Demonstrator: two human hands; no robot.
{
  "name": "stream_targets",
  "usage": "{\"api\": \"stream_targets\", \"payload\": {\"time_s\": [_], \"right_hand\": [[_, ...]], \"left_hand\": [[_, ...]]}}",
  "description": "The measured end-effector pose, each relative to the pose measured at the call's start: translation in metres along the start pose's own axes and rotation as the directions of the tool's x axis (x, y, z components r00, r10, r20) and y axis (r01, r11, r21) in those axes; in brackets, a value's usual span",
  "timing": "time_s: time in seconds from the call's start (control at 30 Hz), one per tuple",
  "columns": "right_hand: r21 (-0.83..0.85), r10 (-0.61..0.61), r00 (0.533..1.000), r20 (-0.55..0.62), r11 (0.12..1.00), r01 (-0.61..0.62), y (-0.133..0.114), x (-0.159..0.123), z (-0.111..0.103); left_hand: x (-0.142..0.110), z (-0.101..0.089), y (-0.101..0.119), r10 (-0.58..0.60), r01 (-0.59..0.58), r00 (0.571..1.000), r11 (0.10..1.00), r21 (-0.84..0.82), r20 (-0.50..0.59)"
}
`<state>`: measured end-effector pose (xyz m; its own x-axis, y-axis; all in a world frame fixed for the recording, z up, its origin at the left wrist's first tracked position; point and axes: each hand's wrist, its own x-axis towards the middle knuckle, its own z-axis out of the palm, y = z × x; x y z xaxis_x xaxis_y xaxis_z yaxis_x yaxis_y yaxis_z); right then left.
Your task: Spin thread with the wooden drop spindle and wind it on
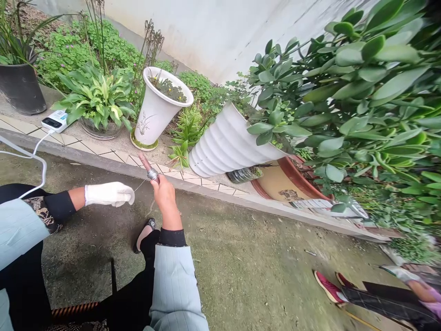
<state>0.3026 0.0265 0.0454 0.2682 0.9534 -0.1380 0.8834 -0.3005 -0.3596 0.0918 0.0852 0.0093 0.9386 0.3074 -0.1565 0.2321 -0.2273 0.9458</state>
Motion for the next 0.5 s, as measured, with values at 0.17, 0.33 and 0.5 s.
{"api": "stream_targets", "payload": {"time_s": [0.17,0.33,0.5], "right_hand": [[-0.217,0.05,0.962,0.267,0.976,0.01,-0.001,0.0,0.006],[-0.073,-0.052,0.618,0.785,0.982,0.176,0.003,-0.003,0.013],[0.436,-0.436,0.418,0.797,0.894,0.1,0.006,-0.007,0.003]], "left_hand": [[-0.001,0.002,0.005,0.015,-0.021,0.997,0.996,0.084,0.071],[-0.005,-0.008,0.008,0.016,-0.023,0.999,0.975,0.223,0.035],[-0.008,-0.02,0.01,0.006,-0.004,0.999,0.998,0.057,-0.032]]}}
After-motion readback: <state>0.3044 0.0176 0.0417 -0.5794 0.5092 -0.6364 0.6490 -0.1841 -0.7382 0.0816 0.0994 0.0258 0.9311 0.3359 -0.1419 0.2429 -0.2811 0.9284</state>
